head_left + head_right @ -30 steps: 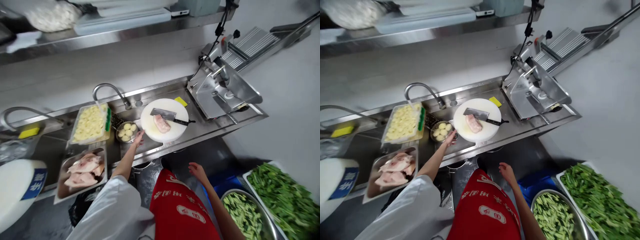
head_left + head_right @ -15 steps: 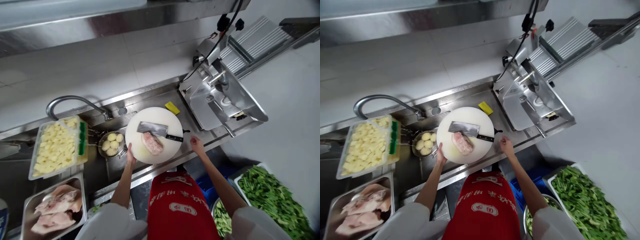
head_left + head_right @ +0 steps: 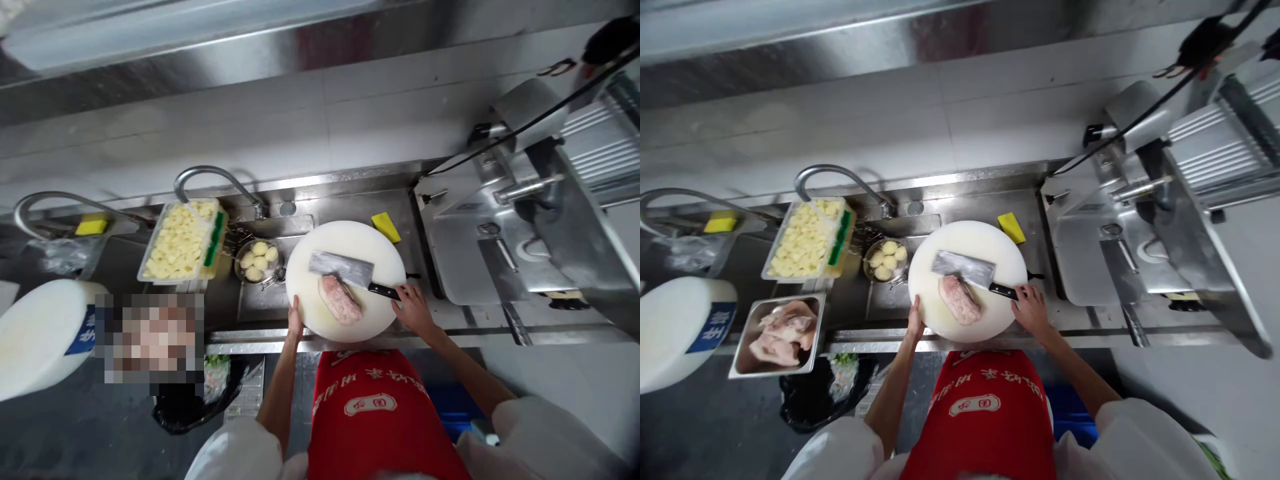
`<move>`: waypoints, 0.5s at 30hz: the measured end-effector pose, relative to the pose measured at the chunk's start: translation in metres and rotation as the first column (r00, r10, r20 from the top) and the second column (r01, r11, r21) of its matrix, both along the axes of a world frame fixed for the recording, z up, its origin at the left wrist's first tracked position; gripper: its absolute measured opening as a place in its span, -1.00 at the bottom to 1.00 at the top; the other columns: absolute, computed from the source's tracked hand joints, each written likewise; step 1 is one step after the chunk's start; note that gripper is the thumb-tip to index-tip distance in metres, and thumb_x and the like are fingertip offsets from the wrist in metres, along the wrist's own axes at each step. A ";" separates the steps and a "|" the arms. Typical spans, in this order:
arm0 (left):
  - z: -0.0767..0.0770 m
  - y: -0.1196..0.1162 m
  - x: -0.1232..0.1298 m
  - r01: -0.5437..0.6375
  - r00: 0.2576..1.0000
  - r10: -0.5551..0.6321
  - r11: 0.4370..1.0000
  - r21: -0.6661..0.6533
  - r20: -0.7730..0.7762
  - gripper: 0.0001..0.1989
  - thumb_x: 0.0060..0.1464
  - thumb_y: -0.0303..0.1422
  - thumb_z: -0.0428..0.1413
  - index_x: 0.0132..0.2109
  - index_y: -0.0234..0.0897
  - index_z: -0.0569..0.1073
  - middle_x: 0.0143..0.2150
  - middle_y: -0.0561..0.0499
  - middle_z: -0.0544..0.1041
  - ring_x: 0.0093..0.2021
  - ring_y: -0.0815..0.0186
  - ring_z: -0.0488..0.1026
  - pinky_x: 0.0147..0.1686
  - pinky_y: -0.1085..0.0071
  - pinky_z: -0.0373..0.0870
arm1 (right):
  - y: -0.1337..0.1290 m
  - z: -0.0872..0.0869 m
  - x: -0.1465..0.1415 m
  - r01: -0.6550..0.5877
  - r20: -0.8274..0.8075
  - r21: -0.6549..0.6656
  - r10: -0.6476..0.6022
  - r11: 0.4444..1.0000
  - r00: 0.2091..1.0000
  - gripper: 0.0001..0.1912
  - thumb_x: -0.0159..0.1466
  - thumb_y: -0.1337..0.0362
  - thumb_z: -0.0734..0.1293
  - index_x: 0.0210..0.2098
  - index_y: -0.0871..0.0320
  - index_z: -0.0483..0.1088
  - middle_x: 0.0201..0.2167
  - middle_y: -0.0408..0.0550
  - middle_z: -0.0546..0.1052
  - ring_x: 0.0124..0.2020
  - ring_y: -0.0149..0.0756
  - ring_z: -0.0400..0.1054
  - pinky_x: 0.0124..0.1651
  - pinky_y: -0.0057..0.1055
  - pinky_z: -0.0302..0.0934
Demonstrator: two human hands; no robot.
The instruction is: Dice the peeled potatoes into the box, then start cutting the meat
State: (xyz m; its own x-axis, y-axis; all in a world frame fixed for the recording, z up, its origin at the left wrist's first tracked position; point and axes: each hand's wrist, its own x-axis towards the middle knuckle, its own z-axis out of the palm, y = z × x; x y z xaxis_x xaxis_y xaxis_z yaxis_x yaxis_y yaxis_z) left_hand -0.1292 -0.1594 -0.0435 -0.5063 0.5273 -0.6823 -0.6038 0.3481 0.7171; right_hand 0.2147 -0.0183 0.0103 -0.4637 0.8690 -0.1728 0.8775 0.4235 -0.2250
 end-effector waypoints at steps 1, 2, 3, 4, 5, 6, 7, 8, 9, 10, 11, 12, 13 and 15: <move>-0.001 0.000 0.003 -0.029 0.999 0.029 1.000 0.012 -0.017 -0.30 0.21 0.05 0.12 0.33 -0.29 0.26 0.26 -0.21 0.45 0.19 0.17 0.47 0.21 0.27 0.40 | 0.002 -0.002 -0.002 -0.019 0.015 0.022 0.019 1.000 1.000 -0.57 0.34 0.20 0.23 0.15 0.20 0.40 0.11 0.20 0.44 0.17 0.06 0.21 0.22 -0.13 0.09; -0.003 -0.001 0.005 -0.043 0.999 0.043 0.999 0.024 -0.026 -0.31 0.22 0.03 0.12 0.33 -0.28 0.25 0.27 -0.21 0.43 0.20 0.17 0.46 0.23 0.27 0.38 | 0.004 -0.003 -0.004 -0.044 0.028 0.038 0.043 0.998 0.999 -0.57 0.34 0.20 0.24 0.15 0.21 0.39 0.11 0.21 0.43 0.17 0.07 0.20 0.21 -0.12 0.08; -0.004 -0.002 0.006 -0.036 0.999 0.037 0.999 0.034 -0.026 -0.31 0.22 0.02 0.12 0.34 -0.26 0.23 0.29 -0.19 0.42 0.21 0.18 0.45 0.24 0.27 0.37 | 0.007 -0.003 -0.007 -0.071 0.040 0.047 0.069 0.996 0.997 -0.58 0.34 0.21 0.24 0.14 0.21 0.39 0.10 0.22 0.43 0.17 0.07 0.19 0.20 -0.12 0.08; -0.005 -0.003 0.007 -0.021 0.999 0.022 0.999 0.045 -0.026 -0.32 0.22 0.01 0.13 0.34 -0.24 0.22 0.30 -0.18 0.41 0.22 0.19 0.44 0.26 0.28 0.35 | 0.011 -0.003 -0.011 -0.099 0.053 0.049 0.096 0.994 0.994 -0.60 0.33 0.23 0.24 0.12 0.22 0.40 0.10 0.22 0.43 0.16 0.06 0.20 0.20 -0.13 0.08; -0.005 -0.004 0.006 0.000 1.000 0.001 0.998 0.058 -0.026 -0.32 0.22 0.00 0.13 0.35 -0.23 0.21 0.31 -0.16 0.40 0.23 0.20 0.43 0.26 0.28 0.34 | 0.015 -0.002 -0.015 -0.127 0.070 0.042 0.124 0.991 0.990 -0.62 0.33 0.25 0.24 0.10 0.23 0.40 0.08 0.22 0.44 0.15 0.05 0.22 0.19 -0.14 0.08; -0.004 -0.006 0.004 0.024 0.999 -0.023 0.998 0.065 -0.023 -0.32 0.22 0.00 0.14 0.35 -0.22 0.21 0.32 -0.16 0.39 0.24 0.21 0.42 0.27 0.28 0.33 | 0.019 0.001 -0.020 -0.155 0.092 0.027 0.152 0.988 0.984 -0.65 0.31 0.28 0.24 0.05 0.24 0.41 0.05 0.22 0.45 0.13 0.03 0.24 0.17 -0.16 0.10; -0.002 -0.008 0.000 0.057 0.998 -0.055 0.996 0.065 -0.020 -0.32 0.21 -0.01 0.15 0.34 -0.21 0.22 0.31 -0.15 0.40 0.25 0.20 0.42 0.26 0.27 0.33 | 0.023 0.004 -0.024 -0.179 0.117 0.006 0.177 0.984 0.977 -0.68 0.29 0.31 0.24 0.01 0.25 0.42 0.02 0.22 0.46 0.11 0.01 0.26 0.15 -0.19 0.11; 0.001 -0.010 -0.005 0.100 0.995 -0.100 0.993 0.057 -0.015 -0.33 0.20 -0.01 0.16 0.33 -0.21 0.24 0.30 -0.15 0.41 0.25 0.18 0.42 0.26 0.24 0.34 | 0.028 0.007 -0.029 -0.192 0.145 -0.016 0.193 0.981 0.971 -0.71 0.27 0.33 0.25 -0.03 0.25 0.42 -0.01 0.21 0.47 0.09 -0.01 0.28 0.12 -0.23 0.14; 0.006 -0.012 -0.011 0.155 0.988 -0.155 0.987 0.042 -0.012 -0.35 0.19 -0.02 0.17 0.31 -0.21 0.28 0.29 -0.16 0.42 0.25 0.14 0.41 0.25 0.22 0.34 | 0.033 0.012 -0.032 -0.199 0.173 -0.039 0.203 0.979 0.964 -0.73 0.25 0.35 0.26 -0.06 0.26 0.42 -0.03 0.20 0.47 0.07 -0.03 0.31 0.08 -0.26 0.16; 0.011 -0.013 -0.017 0.212 0.977 -0.211 0.977 0.024 -0.018 -0.38 0.18 -0.02 0.19 0.27 -0.21 0.33 0.26 -0.17 0.45 0.25 0.11 0.41 0.26 0.19 0.32 | 0.038 0.017 -0.035 -0.196 0.203 -0.059 0.204 0.979 0.958 -0.74 0.24 0.36 0.27 -0.08 0.26 0.41 -0.04 0.19 0.48 0.04 -0.05 0.34 0.03 -0.29 0.19; 0.018 -0.014 -0.022 0.254 0.966 -0.254 0.967 0.002 -0.050 -0.41 0.17 -0.04 0.20 0.24 -0.22 0.38 0.24 -0.18 0.47 0.26 0.07 0.39 0.27 0.18 0.30 | 0.044 0.023 -0.037 -0.186 0.229 -0.071 0.197 0.980 0.953 -0.74 0.24 0.36 0.28 -0.07 0.25 0.40 -0.05 0.18 0.48 0.00 -0.07 0.37 -0.02 -0.31 0.20; 0.025 -0.015 -0.026 0.272 0.954 -0.274 0.962 -0.026 -0.121 -0.44 0.15 -0.06 0.21 0.20 -0.23 0.42 0.22 -0.18 0.48 0.29 0.04 0.36 0.29 0.17 0.26 | 0.049 0.029 -0.037 -0.172 0.251 -0.072 0.184 0.983 0.950 -0.72 0.25 0.34 0.28 -0.04 0.25 0.39 -0.04 0.18 0.47 -0.03 -0.08 0.40 -0.06 -0.32 0.21; 0.032 -0.013 -0.027 0.264 0.935 -0.269 0.963 -0.056 -0.232 -0.47 0.15 -0.08 0.22 0.18 -0.24 0.43 0.22 -0.19 0.47 0.32 0.03 0.31 0.32 0.16 0.21 | 0.053 0.035 -0.036 -0.155 0.267 -0.064 0.166 0.986 0.949 -0.71 0.27 0.32 0.29 -0.02 0.24 0.38 -0.03 0.19 0.47 -0.07 -0.09 0.42 -0.10 -0.32 0.21; 0.046 -0.006 -0.020 0.229 0.830 -0.244 0.969 -0.093 -0.501 -0.48 0.18 -0.11 0.18 0.20 -0.25 0.41 0.26 -0.20 0.40 0.36 0.02 0.22 0.36 0.16 0.12 | 0.059 0.047 -0.030 -0.108 0.272 -0.042 0.115 0.993 0.955 -0.69 0.29 0.28 0.30 0.00 0.24 0.38 -0.01 0.20 0.47 -0.13 -0.11 0.45 -0.15 -0.34 0.20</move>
